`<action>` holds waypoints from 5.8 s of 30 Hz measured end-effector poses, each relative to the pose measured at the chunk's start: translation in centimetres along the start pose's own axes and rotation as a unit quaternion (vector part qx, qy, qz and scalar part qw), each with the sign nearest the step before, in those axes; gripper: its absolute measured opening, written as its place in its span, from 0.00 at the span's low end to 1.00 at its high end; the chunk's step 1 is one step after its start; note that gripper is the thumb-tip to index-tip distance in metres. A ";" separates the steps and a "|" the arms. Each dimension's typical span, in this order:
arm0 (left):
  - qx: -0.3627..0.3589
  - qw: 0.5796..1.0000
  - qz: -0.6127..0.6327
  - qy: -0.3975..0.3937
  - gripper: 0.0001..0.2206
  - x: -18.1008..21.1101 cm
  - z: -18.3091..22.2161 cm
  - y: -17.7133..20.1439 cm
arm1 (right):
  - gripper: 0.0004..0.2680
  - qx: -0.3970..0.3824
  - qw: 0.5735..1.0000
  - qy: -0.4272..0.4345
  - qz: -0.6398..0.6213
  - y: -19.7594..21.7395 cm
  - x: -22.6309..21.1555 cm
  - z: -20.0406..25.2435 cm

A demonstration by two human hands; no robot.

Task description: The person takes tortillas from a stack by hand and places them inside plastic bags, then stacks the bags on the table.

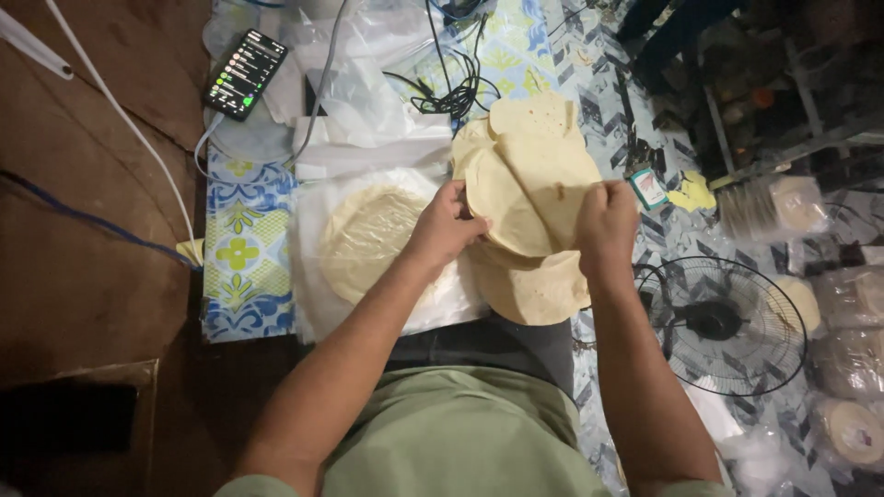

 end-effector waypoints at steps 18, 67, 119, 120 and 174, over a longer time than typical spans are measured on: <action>0.147 0.719 -0.633 -0.248 0.12 9.3 12.9 7.0 | 0.12 0.015 0.980 0.138 -0.140 11.9 -3.0 -3.5; 0.181 0.784 -0.540 -0.249 0.38 9.0 10.8 8.9 | 0.05 -0.122 0.934 0.264 -0.209 -16.1 -22.3 4.0; 0.290 0.907 -0.282 0.115 0.30 3.3 14.2 21.0 | 0.14 -0.258 0.916 0.147 0.271 -16.8 -6.3 13.4; 0.288 0.908 -0.281 0.116 0.30 2.3 14.1 21.3 | 0.14 -0.258 0.916 0.145 0.272 -16.1 -6.6 13.6; 0.130 0.642 -0.732 -0.190 0.26 5.4 11.0 3.8 | 0.09 -0.290 0.891 0.295 0.186 -5.7 -9.3 8.0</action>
Point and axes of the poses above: each hand's wrist, its own z-axis away from the middle knuckle, its own y-axis out of the back of the hand, x = y × z, the point moved 10 cm from there along -z, towards the middle knuckle, and after that the axes turned 5 degrees about -x, right-handed, at the moved point
